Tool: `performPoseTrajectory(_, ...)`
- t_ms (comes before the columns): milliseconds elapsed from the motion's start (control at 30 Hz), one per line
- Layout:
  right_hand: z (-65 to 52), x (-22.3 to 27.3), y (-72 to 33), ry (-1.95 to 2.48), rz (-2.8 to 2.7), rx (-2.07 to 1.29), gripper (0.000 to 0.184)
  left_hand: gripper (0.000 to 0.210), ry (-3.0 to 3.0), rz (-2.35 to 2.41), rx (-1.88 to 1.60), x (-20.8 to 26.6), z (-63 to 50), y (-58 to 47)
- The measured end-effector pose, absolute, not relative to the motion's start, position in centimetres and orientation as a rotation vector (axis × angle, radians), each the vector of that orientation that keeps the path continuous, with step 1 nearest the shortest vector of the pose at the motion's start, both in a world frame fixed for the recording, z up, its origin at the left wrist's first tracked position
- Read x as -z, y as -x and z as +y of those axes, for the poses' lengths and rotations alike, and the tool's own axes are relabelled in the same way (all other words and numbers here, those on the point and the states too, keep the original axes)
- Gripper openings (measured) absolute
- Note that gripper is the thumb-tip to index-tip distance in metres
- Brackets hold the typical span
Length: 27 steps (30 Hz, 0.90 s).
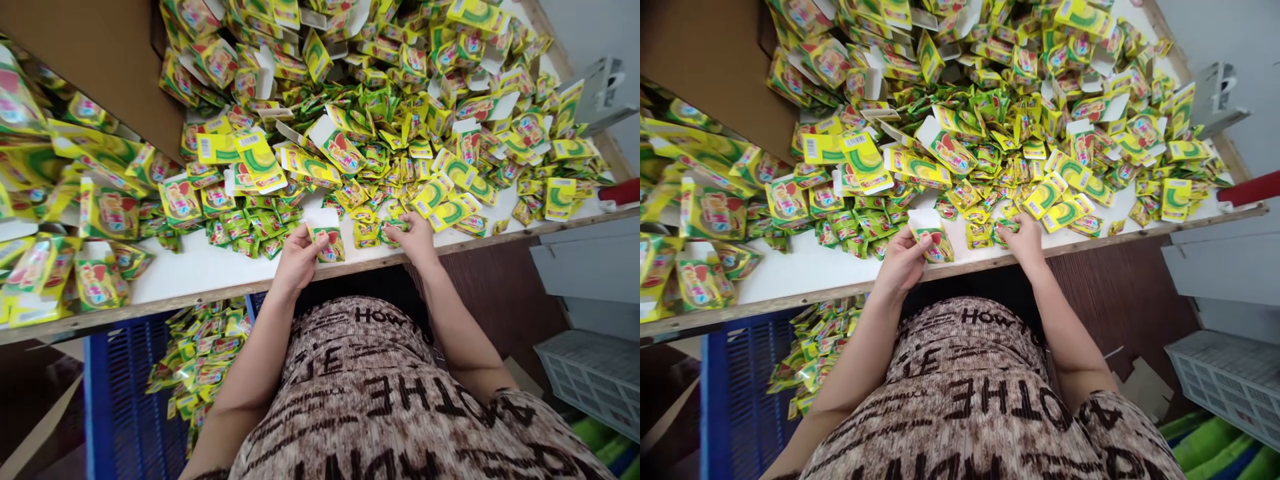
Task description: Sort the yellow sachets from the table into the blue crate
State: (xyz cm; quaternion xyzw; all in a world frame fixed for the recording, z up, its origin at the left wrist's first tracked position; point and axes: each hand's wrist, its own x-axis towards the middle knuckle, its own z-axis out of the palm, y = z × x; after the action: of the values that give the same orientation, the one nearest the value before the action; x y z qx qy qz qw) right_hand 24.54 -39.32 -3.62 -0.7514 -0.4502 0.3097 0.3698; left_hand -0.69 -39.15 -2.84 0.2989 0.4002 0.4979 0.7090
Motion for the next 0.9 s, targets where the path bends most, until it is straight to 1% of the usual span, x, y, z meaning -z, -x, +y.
performPoseTrajectory(67, -39.8, 4.3, -24.1, 2.064, -1.344, -0.600, 0.033, 0.039, -0.675, 0.904, -1.166, 3.0, -39.2, 1.0)
performPoseTrajectory(167, -40.3, 4.4, -23.9, 2.110, -1.626, -0.298, 0.026, 0.038, -0.735, 0.940, -1.172, 3.0, -39.6, 1.0)
performPoseTrajectory(267, -41.0, 4.2, -24.1, 2.102, -1.741, -0.144, 0.028, 0.037, -0.796, 0.946, -1.148, 3.0, -40.0, 0.8)
performPoseTrajectory(333, -41.5, 4.0, -24.4, 2.078, -1.774, -0.160, 0.028, 0.037, -0.819, 0.928, -1.133, 3.0, -40.1, 0.7)
performPoseTrajectory(433, -41.9, 3.0, -24.6, 1.964, -1.638, -0.369, 0.030, 0.036, -0.845, 0.904, -1.088, 2.9, -40.1, 0.6)
performPoseTrajectory(533, -41.6, 0.3, -23.6, 1.731, -1.485, -0.669, 0.030, 0.034, -0.899, 0.902, -1.042, 2.7, -40.1, 0.4)
performPoseTrajectory(600, -41.1, -1.9, -22.1, 1.559, -1.580, -0.757, 0.027, 0.034, -0.930, 0.899, -1.029, 2.5, -40.2, 0.2)
performPoseTrajectory(667, -40.5, -3.8, -20.2, 1.414, -1.746, -0.710, 0.025, 0.035, -0.962, 0.899, -1.025, 2.3, -40.3, 0.2)
performPoseTrajectory(733, -39.9, -4.8, -18.6, 1.304, -1.899, -0.593, 0.022, 0.035, -1.008, 0.890, -1.022, 2.4, -40.3, 0.3)
performPoseTrajectory(833, -39.3, -4.8, -17.2, 1.215, -2.109, -0.437, 0.015, 0.032, -1.079, 0.862, -1.023, 2.9, -40.3, 0.5)
performPoseTrajectory(900, -39.1, -4.7, -16.9, 1.233, -2.213, -0.379, 0.016, 0.031, -1.118, 0.845, -1.024, 3.4, -40.3, 0.6)
